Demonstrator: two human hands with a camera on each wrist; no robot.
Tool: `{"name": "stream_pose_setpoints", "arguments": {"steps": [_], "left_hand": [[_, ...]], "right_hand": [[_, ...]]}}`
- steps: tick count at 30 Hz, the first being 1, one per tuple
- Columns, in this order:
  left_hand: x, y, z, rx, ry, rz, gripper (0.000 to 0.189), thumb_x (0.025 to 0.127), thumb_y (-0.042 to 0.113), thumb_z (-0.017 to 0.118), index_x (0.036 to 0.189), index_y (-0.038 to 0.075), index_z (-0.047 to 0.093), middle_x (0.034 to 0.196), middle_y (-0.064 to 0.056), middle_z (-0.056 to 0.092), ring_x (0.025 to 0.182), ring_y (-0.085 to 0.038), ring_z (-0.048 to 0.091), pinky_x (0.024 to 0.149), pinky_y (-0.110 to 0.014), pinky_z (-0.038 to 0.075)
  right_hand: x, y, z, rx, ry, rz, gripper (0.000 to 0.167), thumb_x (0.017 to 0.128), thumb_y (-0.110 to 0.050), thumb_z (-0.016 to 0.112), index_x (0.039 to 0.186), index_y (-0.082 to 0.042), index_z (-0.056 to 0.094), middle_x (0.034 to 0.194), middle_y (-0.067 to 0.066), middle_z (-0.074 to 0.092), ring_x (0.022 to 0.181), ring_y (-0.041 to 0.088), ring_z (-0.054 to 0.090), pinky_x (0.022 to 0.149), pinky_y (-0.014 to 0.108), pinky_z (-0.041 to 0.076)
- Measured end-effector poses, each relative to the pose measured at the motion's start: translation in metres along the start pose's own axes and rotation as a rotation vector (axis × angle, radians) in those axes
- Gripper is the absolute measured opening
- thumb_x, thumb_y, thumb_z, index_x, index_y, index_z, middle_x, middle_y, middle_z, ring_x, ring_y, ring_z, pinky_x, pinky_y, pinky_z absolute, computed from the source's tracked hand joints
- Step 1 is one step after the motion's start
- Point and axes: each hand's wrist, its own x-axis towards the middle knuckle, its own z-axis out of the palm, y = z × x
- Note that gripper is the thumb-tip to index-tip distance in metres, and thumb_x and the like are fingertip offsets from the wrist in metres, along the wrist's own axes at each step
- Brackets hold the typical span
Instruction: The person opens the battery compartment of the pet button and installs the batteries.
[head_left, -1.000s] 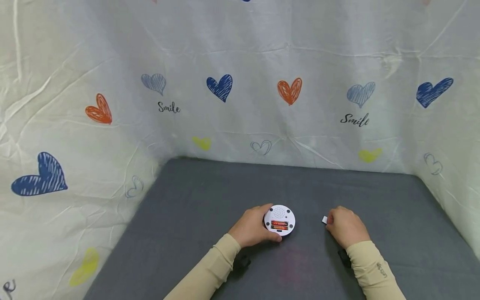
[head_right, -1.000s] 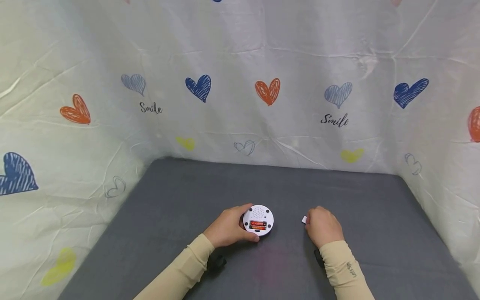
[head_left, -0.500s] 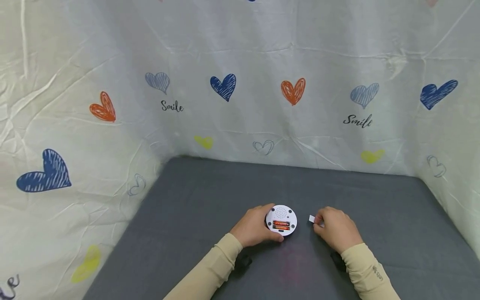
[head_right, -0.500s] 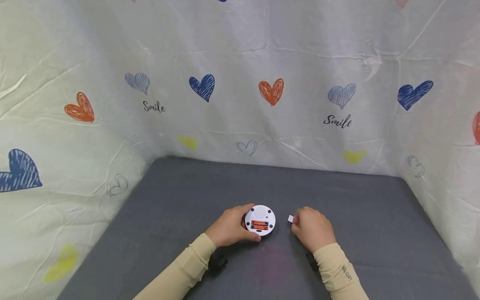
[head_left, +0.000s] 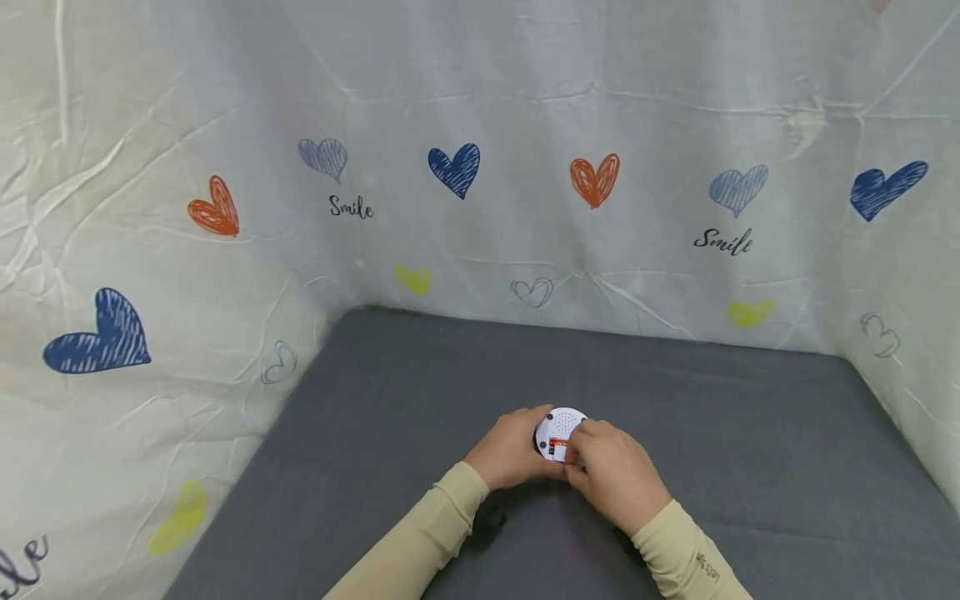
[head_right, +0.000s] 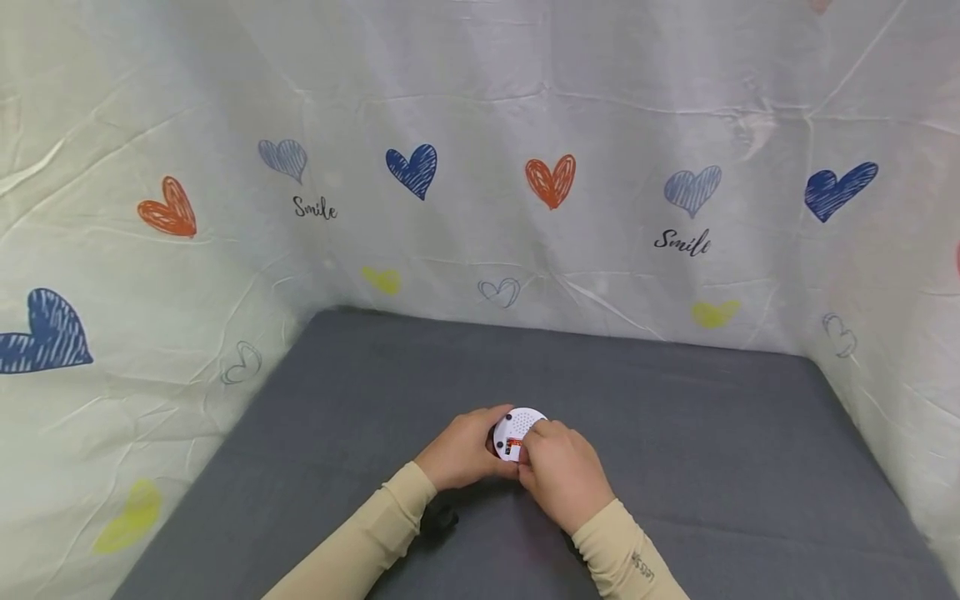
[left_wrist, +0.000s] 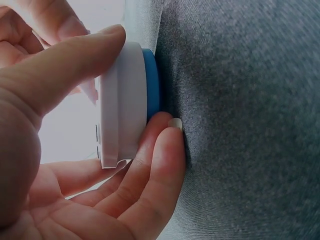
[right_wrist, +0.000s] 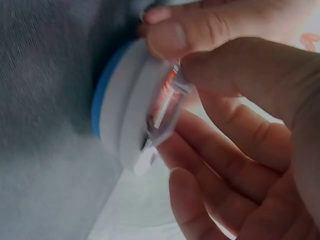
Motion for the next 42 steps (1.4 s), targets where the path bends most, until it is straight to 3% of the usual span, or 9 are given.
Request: {"name": "stream_pose_setpoints", "arguments": {"steps": [9,21,26,32,36,42], "left_hand": [[0.0,0.002,-0.001,0.014,0.004,-0.007,0.079,0.079,0.04,0.096,0.145,0.012,0.064,0.119,-0.004,0.075,0.097,-0.014,0.062,0.083,-0.03,0.052],[0.0,0.0,-0.001,0.008,0.0,-0.008,0.075,0.078,0.036,0.097,0.142,0.015,0.065,0.116,-0.001,0.075,0.095,-0.014,0.062,0.083,-0.03,0.052],[0.0,0.001,-0.001,0.008,-0.012,-0.019,0.077,0.078,0.036,0.098,0.144,0.016,0.064,0.119,-0.002,0.074,0.098,-0.015,0.063,0.085,-0.033,0.053],[0.0,0.001,-0.001,0.002,-0.023,-0.051,0.09,0.079,0.038,0.099,0.154,0.013,0.058,0.134,-0.007,0.072,0.115,-0.021,0.067,0.099,-0.042,0.055],[-0.001,0.001,-0.002,0.0,-0.02,-0.051,0.089,0.078,0.037,0.099,0.154,0.012,0.058,0.136,-0.008,0.072,0.118,-0.024,0.067,0.101,-0.045,0.054],[0.001,0.003,-0.001,0.004,-0.018,-0.049,0.091,0.077,0.037,0.1,0.154,0.012,0.058,0.137,-0.009,0.072,0.119,-0.024,0.067,0.101,-0.045,0.055]], "right_hand": [[0.001,0.001,0.01,-0.034,0.075,-0.051,0.028,0.075,-0.007,0.096,0.078,-0.016,0.07,0.083,-0.008,0.063,0.074,0.011,0.058,0.066,0.03,0.051],[0.001,0.004,0.017,-0.023,0.084,-0.035,0.02,0.082,-0.009,0.094,0.084,-0.015,0.075,0.092,-0.005,0.066,0.082,0.015,0.061,0.073,0.033,0.055],[0.0,0.011,0.013,0.021,0.102,0.101,0.018,0.087,-0.014,0.091,0.098,-0.012,0.078,0.102,0.002,0.069,0.09,0.02,0.062,0.074,0.037,0.054],[-0.001,0.019,0.008,0.075,-0.04,0.295,0.054,0.09,-0.028,0.09,0.135,-0.006,0.07,0.112,0.013,0.076,0.088,0.025,0.071,0.075,0.046,0.057],[-0.001,0.02,0.009,0.11,-0.095,0.332,0.056,0.092,-0.03,0.088,0.137,-0.003,0.068,0.117,0.015,0.078,0.094,0.026,0.074,0.08,0.048,0.059],[0.0,0.023,0.009,0.149,-0.108,0.355,0.054,0.092,-0.029,0.088,0.135,-0.002,0.07,0.093,0.005,0.071,0.074,0.011,0.057,0.068,0.035,0.049]]}}
